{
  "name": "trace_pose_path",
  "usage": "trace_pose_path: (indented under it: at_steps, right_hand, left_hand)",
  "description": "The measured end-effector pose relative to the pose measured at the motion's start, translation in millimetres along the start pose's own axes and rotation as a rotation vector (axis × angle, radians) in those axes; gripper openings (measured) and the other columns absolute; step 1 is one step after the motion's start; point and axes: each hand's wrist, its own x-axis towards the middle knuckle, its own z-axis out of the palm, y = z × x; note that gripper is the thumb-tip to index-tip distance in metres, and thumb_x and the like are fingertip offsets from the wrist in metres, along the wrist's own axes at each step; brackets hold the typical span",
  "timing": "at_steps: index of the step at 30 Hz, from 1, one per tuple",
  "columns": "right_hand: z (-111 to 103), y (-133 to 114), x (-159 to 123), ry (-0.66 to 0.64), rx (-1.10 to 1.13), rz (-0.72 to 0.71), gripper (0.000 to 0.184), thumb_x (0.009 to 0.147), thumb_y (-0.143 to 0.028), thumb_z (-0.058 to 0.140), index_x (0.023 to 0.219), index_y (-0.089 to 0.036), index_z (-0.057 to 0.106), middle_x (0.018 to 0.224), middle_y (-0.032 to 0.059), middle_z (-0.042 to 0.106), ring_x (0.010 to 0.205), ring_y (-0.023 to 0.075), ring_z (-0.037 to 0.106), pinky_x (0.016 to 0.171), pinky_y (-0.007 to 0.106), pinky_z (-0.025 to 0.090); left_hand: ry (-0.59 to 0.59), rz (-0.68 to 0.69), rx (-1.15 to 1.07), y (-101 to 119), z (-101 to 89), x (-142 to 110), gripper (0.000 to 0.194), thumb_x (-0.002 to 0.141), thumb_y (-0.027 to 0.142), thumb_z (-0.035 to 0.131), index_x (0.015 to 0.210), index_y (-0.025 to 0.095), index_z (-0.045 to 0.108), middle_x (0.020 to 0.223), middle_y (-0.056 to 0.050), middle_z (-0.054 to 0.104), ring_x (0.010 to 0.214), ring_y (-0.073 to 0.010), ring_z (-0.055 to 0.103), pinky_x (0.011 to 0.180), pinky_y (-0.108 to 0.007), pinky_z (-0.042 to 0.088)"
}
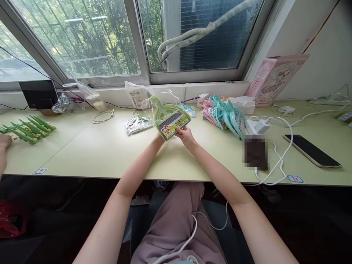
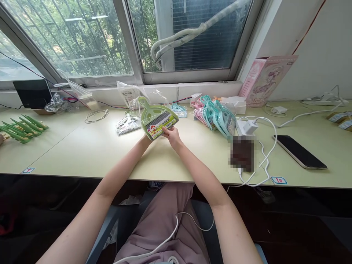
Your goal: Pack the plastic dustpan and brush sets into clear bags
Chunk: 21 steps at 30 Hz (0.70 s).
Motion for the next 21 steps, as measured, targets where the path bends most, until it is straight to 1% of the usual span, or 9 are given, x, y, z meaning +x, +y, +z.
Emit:
trace_pose_path:
  at_steps: [3, 5, 8, 10, 12, 13, 16, 18, 21]
  right_hand:
    - [-2.7, -4.2, 3.6, 0.11, 0.079, -0.054, 0.017, 0.076, -0.008, 0.075, 0.087, -0.015, 0.064, 0.086, 0.0032, 0.076, 0.088, 0.0193, 0.075, 0.092, 0.039, 0.062]
    - [-4.6, -6.6, 5.2, 0.177, 0.117, -0.078, 0.015, 0.078, -0.007, 0.073, 0.087, -0.015, 0.063, 0.086, 0.0021, 0.076, 0.084, 0.017, 0.074, 0.091, 0.037, 0.062]
    - [-7.5, -8.7, 7.5, 0.256, 0.148, -0.095, 0.014, 0.08, -0.007, 0.069, 0.088, -0.016, 0.062, 0.087, 0.0019, 0.075, 0.083, 0.0155, 0.073, 0.091, 0.036, 0.062]
    - [-9.3, -9.4, 8.6, 0.291, 0.155, -0.104, 0.014, 0.08, -0.006, 0.068, 0.088, -0.016, 0.061, 0.088, 0.002, 0.075, 0.086, 0.0157, 0.073, 0.092, 0.036, 0.062]
    - [-10.3, -9.9, 9.2, 0.3, 0.155, -0.115, 0.015, 0.08, -0.007, 0.069, 0.088, -0.016, 0.061, 0.09, 0.0022, 0.075, 0.09, 0.0164, 0.073, 0.093, 0.036, 0.061]
    - [-10.6, -10.2, 9.3, 0.295, 0.156, -0.119, 0.015, 0.079, -0.007, 0.069, 0.089, -0.017, 0.061, 0.092, 0.0023, 0.075, 0.092, 0.0168, 0.073, 0.093, 0.036, 0.061]
    - [-10.6, -11.4, 9.4, 0.267, 0.172, -0.134, 0.015, 0.079, -0.009, 0.069, 0.09, -0.017, 0.061, 0.096, 0.003, 0.075, 0.096, 0.0176, 0.073, 0.094, 0.037, 0.061]
    - [-10.9, -12.0, 9.6, 0.252, 0.172, -0.134, 0.016, 0.079, -0.009, 0.07, 0.09, -0.017, 0.061, 0.098, 0.0032, 0.075, 0.097, 0.0182, 0.072, 0.094, 0.038, 0.061]
    - [-12.2, -12.2, 10.3, 0.227, 0.156, -0.115, 0.019, 0.077, -0.01, 0.073, 0.09, -0.018, 0.062, 0.098, 0.0029, 0.075, 0.1, 0.0185, 0.072, 0.095, 0.037, 0.06]
  left_hand:
    - [0.088, 0.044, 0.044, 13.0, 1.4, 2.0, 0.06, 0.092, 0.067, 0.039, 0.114, 0.016, 0.065, 0.11, -0.011, 0.072, 0.113, -0.0291, 0.065, 0.095, -0.046, 0.054]
    - [0.115, 0.093, 0.157, 19.6, 1.1, -1.2, 0.065, 0.09, 0.073, 0.038, 0.111, 0.018, 0.066, 0.107, -0.01, 0.073, 0.11, -0.0288, 0.066, 0.091, -0.043, 0.055]
    - [0.102, 0.176, 0.4, 20.1, 3.9, -7.8, 0.061, 0.086, 0.072, 0.048, 0.101, 0.016, 0.068, 0.1, -0.009, 0.074, 0.101, -0.0262, 0.068, 0.081, -0.036, 0.056]
    - [0.133, 0.227, 0.506, 16.3, 7.5, -10.4, 0.061, 0.083, 0.073, 0.053, 0.093, 0.015, 0.068, 0.092, -0.009, 0.073, 0.09, -0.0238, 0.068, 0.072, -0.032, 0.056]
    - [0.173, 0.251, 0.532, 13.0, 9.7, -11.3, 0.064, 0.082, 0.075, 0.051, 0.087, 0.014, 0.067, 0.086, -0.01, 0.072, 0.081, -0.0217, 0.067, 0.064, -0.029, 0.054]
    - [0.171, 0.242, 0.522, 12.3, 9.8, -11.2, 0.065, 0.082, 0.077, 0.048, 0.086, 0.014, 0.067, 0.083, -0.01, 0.071, 0.078, -0.0208, 0.066, 0.061, -0.028, 0.054]
    - [0.071, 0.168, 0.445, 14.3, 6.9, -10.8, 0.07, 0.083, 0.08, 0.04, 0.091, 0.016, 0.065, 0.082, -0.01, 0.07, 0.075, -0.0192, 0.066, 0.059, -0.028, 0.054]
    - [0.034, 0.171, 0.419, 16.6, 4.5, -11.0, 0.066, 0.081, 0.079, 0.045, 0.094, 0.017, 0.064, 0.083, -0.009, 0.07, 0.073, -0.0181, 0.065, 0.058, -0.027, 0.054]
    - [0.092, 0.241, 0.429, 18.1, 3.6, -12.3, 0.055, 0.079, 0.071, 0.056, 0.092, 0.018, 0.062, 0.082, -0.006, 0.069, 0.069, -0.0157, 0.063, 0.056, -0.025, 0.053]
